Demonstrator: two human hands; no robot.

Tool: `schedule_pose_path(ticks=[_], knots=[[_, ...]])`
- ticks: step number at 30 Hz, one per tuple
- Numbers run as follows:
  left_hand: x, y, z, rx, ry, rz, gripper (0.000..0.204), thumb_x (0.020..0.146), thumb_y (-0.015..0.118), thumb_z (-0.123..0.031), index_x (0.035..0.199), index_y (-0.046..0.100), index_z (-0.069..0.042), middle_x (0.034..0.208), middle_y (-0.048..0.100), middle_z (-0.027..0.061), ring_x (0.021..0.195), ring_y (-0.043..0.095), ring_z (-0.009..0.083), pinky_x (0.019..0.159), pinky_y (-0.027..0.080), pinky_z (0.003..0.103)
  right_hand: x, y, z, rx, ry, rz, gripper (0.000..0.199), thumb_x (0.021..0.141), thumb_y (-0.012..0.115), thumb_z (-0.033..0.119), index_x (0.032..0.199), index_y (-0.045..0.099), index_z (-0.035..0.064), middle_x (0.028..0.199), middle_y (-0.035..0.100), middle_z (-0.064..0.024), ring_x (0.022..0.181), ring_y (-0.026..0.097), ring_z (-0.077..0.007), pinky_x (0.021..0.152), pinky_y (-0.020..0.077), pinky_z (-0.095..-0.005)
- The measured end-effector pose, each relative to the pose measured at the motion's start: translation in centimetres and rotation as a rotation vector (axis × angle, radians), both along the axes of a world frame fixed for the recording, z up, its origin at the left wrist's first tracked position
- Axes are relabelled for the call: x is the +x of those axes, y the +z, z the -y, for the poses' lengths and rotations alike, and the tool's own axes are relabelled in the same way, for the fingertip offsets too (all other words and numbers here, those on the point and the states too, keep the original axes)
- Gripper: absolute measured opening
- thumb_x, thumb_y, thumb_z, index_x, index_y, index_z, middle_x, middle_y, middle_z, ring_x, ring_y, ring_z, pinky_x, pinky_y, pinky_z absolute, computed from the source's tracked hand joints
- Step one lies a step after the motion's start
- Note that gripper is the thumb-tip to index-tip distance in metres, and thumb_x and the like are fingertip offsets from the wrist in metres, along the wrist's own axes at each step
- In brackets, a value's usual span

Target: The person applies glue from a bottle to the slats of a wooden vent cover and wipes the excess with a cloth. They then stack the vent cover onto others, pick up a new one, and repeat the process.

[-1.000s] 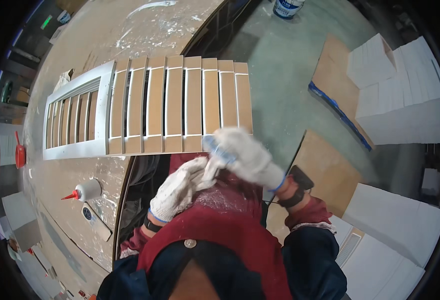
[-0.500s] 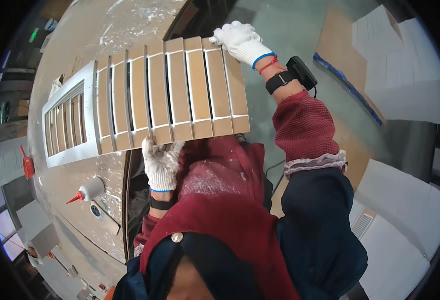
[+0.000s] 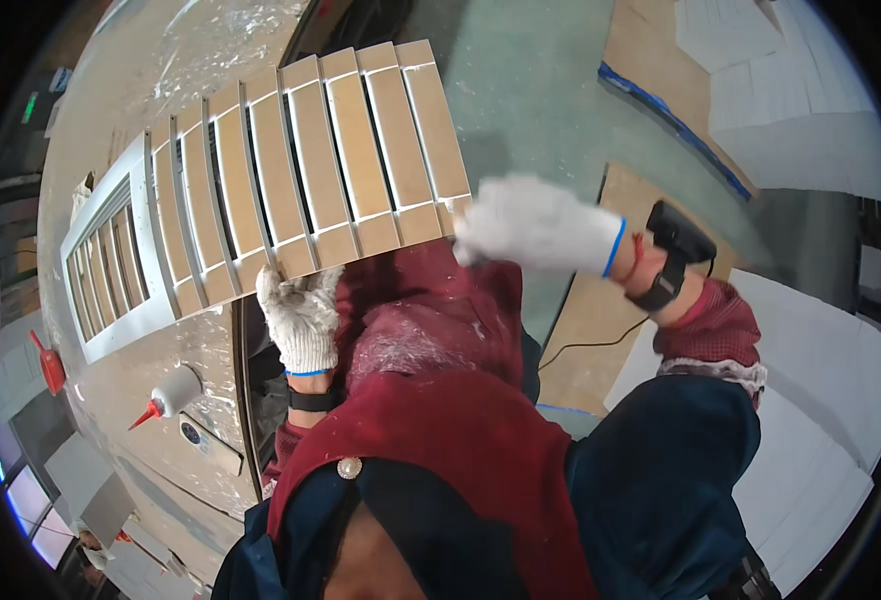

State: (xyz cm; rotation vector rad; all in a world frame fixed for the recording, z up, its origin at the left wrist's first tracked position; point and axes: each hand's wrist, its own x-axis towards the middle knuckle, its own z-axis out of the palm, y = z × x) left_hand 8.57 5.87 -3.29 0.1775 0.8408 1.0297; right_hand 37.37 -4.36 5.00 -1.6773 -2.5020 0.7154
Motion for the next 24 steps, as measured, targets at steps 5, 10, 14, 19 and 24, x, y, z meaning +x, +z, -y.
schedule_pose_path(ticks=[5, 10, 14, 19, 24], knots=[[0.0, -0.3, 0.2, 0.024, 0.005, 0.025, 0.025, 0.093, 0.059, -0.026, 0.113, 0.06, -0.011, 0.113, 0.064, 0.0079, 0.111, 0.058, 0.0358, 0.093, 0.048, 0.062, 4.0, -1.3, -11.0, 0.522, -0.338, 0.233, 0.019, 0.088, 0.056, 0.023, 0.105, 0.059, 0.0139, 0.09, 0.061, -0.0088, 0.089, 0.06, -0.0265, 0.072, 0.0535, -0.0403], [0.0, -0.3, 0.0, -0.017, -0.007, 0.02, 0.022, 0.092, 0.061, -0.024, 0.111, 0.061, -0.012, 0.112, 0.065, 0.007, 0.111, 0.059, 0.0356, 0.093, 0.048, 0.062, 4.0, -7.0, -17.7, 0.666, -0.425, 0.423, 0.022, 0.091, 0.054, 0.027, 0.098, 0.066, 0.01, 0.089, 0.065, -0.0089, 0.082, 0.064, -0.0271, 0.064, 0.055, -0.0412], [-0.6, -0.6, 0.1, 0.014, 0.026, -0.024, 0.021, 0.091, 0.062, -0.023, 0.108, 0.061, -0.011, 0.112, 0.065, 0.0069, 0.111, 0.059, 0.0345, 0.093, 0.049, 0.062, -1.2, -3.7, -10.9, 0.383, -0.106, 0.382, 0.021, 0.089, 0.055, 0.023, 0.101, 0.058, 0.0059, 0.096, 0.058, -0.0125, 0.084, 0.056, -0.0271, 0.07, 0.0476, -0.0383], [-0.6, -0.9, 0.1, 0.07, 0.002, 0.016, 0.019, 0.092, 0.061, -0.023, 0.106, 0.061, -0.011, 0.105, 0.066, 0.0062, 0.109, 0.06, 0.0325, 0.092, 0.05, 0.061, -6.2, -1.8, 0.9, -0.106, 0.216, 0.047, 0.028, 0.085, 0.06, 0.036, 0.095, 0.062, 0.0096, 0.086, 0.062, -0.01, 0.074, 0.061, -0.0252, 0.064, 0.0518, -0.0384], [-1.0, -0.5, 0.5, 0.092, -0.034, 0.063, 0.02, 0.092, 0.061, -0.023, 0.108, 0.062, -0.011, 0.101, 0.067, 0.0053, 0.103, 0.063, 0.028, 0.091, 0.051, 0.059, 0.3, -0.6, -1.7, 0.41, -0.198, -0.01, 0.026, 0.087, 0.06, 0.023, 0.111, 0.06, 0.0128, 0.095, 0.064, -0.0088, 0.081, 0.06, -0.0274, 0.068, 0.0503, -0.0394]])
